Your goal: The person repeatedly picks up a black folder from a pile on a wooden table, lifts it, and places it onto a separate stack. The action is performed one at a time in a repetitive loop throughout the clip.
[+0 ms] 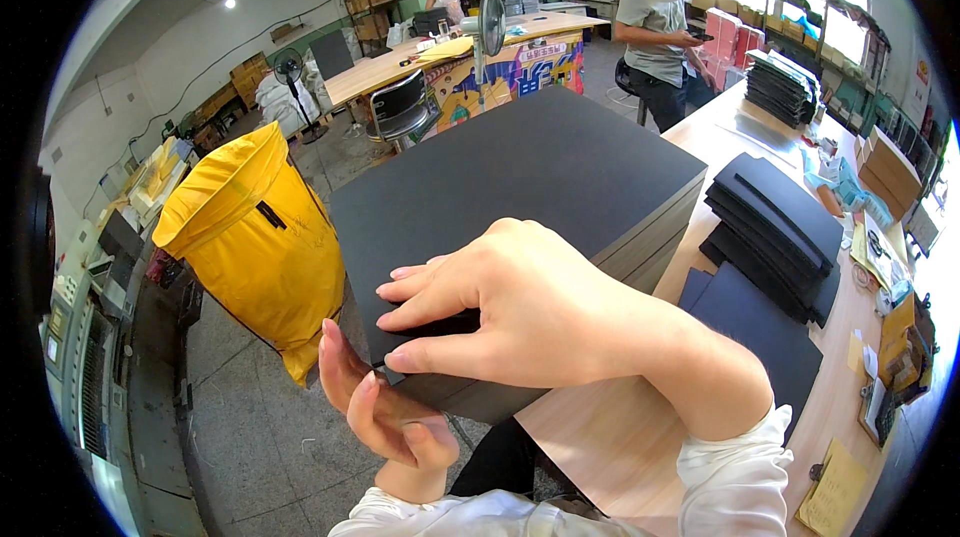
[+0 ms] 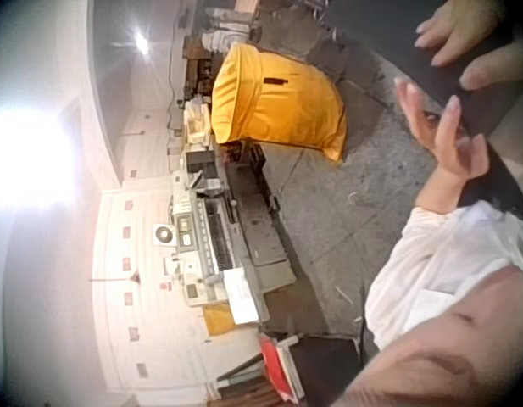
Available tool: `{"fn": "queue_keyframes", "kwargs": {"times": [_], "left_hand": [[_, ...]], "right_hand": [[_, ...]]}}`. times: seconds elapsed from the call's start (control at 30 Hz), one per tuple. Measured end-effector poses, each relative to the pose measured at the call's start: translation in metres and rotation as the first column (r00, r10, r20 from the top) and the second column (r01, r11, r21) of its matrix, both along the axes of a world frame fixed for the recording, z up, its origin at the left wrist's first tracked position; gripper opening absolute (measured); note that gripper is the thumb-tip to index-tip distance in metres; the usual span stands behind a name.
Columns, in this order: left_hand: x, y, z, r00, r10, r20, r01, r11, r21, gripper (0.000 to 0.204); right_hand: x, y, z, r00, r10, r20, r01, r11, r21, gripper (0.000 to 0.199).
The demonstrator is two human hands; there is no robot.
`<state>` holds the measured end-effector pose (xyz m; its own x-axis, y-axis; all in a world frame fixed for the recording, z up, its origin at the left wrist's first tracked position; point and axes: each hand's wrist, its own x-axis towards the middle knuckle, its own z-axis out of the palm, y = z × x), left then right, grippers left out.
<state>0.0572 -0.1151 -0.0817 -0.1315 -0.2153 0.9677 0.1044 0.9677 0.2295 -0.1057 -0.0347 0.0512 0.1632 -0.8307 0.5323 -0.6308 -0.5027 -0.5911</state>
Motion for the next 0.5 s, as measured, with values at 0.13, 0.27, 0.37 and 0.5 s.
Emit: {"fn": "queue_keyframes", "kwargs": {"times": [0.13,0.27,0.37,0.5], "left_hand": [[-0.0011,0.0017,0.0008,1.0,0.008,0.005,-0.008,1.0,0.001,0.044],[-0.0006,0.0015,0.0032,1.0,0.014,0.016,-0.014,1.0,-0.008,0.044],[-0.0018,-0.0006,-0.001,1.0,0.004,0.005,-0.004,1.0,-0.006,0.044],[-0.0003,0.0028,0.0008,1.0,0.02,0.017,-0.02,1.0,0.021,0.044]], "right_hand": [[-0.0007,0.0003,0.0003,1.0,0.001,-0.003,-0.001,1.0,-0.008,0.029],[-0.0005,0.0011,0.0012,1.0,0.001,-0.003,-0.001,1.0,-0.015,0.03],[0.0001,0.0,-0.0018,1.0,-0.001,0.001,0.001,1.0,-0.012,0.03],[-0.0006,0.0001,-0.001,1.0,-0.001,-0.011,0.0,0.999,-0.033,0.03]]}}
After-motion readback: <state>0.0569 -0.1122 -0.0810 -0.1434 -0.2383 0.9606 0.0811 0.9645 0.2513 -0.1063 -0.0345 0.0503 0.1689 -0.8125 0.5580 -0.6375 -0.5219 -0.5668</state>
